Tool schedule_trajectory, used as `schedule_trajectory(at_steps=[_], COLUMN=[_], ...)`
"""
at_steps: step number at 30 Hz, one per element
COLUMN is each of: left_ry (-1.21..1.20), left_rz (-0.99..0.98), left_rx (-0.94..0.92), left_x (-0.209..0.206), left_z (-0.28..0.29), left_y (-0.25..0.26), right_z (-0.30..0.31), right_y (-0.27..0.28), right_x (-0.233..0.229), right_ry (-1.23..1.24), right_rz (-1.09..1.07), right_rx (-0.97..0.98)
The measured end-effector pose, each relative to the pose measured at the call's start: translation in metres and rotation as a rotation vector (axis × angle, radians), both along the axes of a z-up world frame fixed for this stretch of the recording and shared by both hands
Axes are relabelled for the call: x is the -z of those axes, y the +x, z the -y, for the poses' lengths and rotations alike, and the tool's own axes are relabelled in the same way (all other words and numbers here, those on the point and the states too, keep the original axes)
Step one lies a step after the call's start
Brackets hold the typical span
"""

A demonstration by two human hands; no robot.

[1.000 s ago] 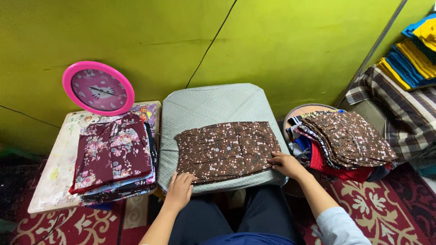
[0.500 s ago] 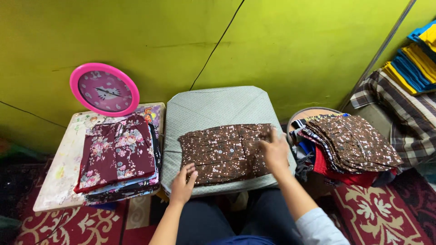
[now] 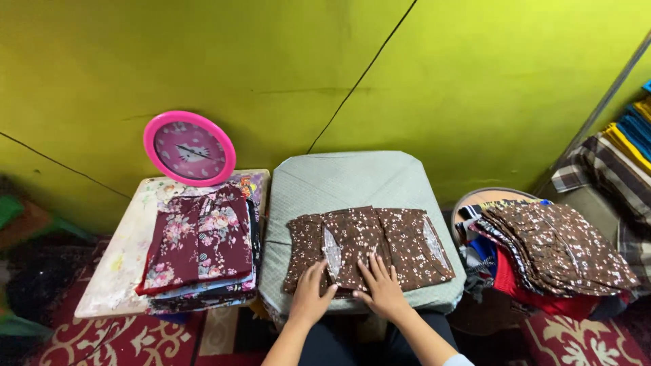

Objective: Folding and stacking brown patterned garments in a retail setting.

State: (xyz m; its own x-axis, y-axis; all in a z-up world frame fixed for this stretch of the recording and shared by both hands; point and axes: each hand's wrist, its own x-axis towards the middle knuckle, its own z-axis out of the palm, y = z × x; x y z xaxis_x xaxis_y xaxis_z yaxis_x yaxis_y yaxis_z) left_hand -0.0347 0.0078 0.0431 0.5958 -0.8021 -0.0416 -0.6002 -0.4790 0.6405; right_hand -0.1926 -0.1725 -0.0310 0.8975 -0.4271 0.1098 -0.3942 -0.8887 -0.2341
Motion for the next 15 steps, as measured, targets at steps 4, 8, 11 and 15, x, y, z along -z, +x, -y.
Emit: schedule_trajectory(at_steps=[4, 8, 11, 15], left_ry=[0.051, 0.242, 0.113, 0.136], left_rz=[0.241, 0.308, 0.357, 0.408], left_rx=[0.123, 0.142, 0.074, 0.012], left_x=[0.002, 0.016, 0.033, 0.035], left_z=[0.021, 0.027, 0.025, 0.03], left_y=[-0.003, 0.001, -0.004, -0.006], right_z=[-0.003, -0.006, -0.008, 0.002], right_y=[-0.005, -0.006, -0.01, 0.003], right_x=[-0.006, -0.008, -0.002, -0.002], right_ry=[-0.095, -0.081, -0.11, -0.069], right_rz=[0.002, -0.057, 0.007, -0.014], right_rx=[-0.034, -0.021, -0.027, 0.014])
